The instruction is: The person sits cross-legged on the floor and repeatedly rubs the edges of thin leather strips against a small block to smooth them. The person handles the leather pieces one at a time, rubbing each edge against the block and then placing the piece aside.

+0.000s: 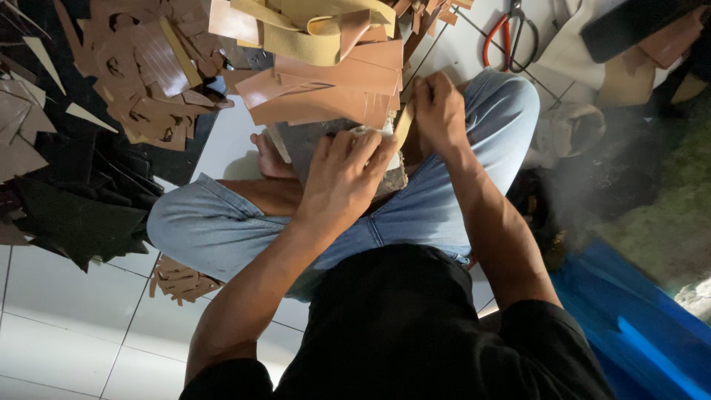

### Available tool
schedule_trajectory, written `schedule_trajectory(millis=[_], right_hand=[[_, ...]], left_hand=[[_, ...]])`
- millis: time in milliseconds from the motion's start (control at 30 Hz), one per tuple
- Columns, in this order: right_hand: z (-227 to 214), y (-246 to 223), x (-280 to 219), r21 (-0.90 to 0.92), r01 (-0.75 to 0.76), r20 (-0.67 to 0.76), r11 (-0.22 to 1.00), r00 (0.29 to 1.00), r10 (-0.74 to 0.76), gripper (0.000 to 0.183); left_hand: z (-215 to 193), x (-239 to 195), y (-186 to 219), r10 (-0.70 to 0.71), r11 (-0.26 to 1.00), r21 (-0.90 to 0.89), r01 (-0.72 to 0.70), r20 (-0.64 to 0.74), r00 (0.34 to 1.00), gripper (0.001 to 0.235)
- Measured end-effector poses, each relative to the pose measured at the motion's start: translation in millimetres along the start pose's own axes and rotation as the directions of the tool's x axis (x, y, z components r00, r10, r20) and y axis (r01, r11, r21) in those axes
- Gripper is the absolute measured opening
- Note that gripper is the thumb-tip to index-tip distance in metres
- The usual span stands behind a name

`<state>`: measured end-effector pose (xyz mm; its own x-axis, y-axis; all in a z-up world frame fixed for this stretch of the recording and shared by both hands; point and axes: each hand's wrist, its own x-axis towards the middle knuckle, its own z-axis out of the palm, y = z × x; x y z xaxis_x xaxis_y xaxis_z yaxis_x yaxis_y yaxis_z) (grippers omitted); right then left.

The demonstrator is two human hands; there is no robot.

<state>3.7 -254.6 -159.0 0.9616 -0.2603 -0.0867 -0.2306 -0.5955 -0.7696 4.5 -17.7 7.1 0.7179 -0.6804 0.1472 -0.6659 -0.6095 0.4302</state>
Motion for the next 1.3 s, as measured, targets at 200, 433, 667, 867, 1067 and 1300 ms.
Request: schedule_trajectory(millis=[200, 433, 667, 867, 1067, 1300], right_hand=[[-49, -20, 17, 0.082, 0.077, -0.113, 0.994, 0.991, -0.068, 0.009], [-138, -98, -61, 0.026, 0.403, -0.129, 0.915, 0.909, -0.397, 0.008], [-86, -151, -93, 0.117, 0.756, 0.216, 0.644, 0.614, -0.759, 0.034], [-77, -137, -67, -0.042, 0.469, 0.164, 0.882, 0.875, -0.457, 0.020], [-83, -140, -54, 0.004, 0.476, 0.218, 0.879, 0.858, -0.466, 0.026], [-96, -139, -45, 0.039, 0.504, 0.312, 0.863, 0.814, -0.489, 0.021]], left_hand=[[5, -1, 0, -0.051, 0.998, -0.031, 0.050, -0.040, 0.998, 0.035], [25, -5, 20, -0.391, 0.773, -0.543, 0.327, -0.003, 0.920, 0.020], [5, -3, 7, -0.383, 0.430, -0.835, 0.342, 0.175, 0.907, 0.026], [-18, -18, -6, 0.042, 0.999, 0.024, -0.042, -0.015, 0.999, 0.034], [-6, -16, -4, 0.017, 0.997, -0.077, -0.025, -0.102, 0.995, 0.028], [2, -14, -4, -0.141, 0.946, -0.303, 0.117, -0.059, 0.988, 0.026]])
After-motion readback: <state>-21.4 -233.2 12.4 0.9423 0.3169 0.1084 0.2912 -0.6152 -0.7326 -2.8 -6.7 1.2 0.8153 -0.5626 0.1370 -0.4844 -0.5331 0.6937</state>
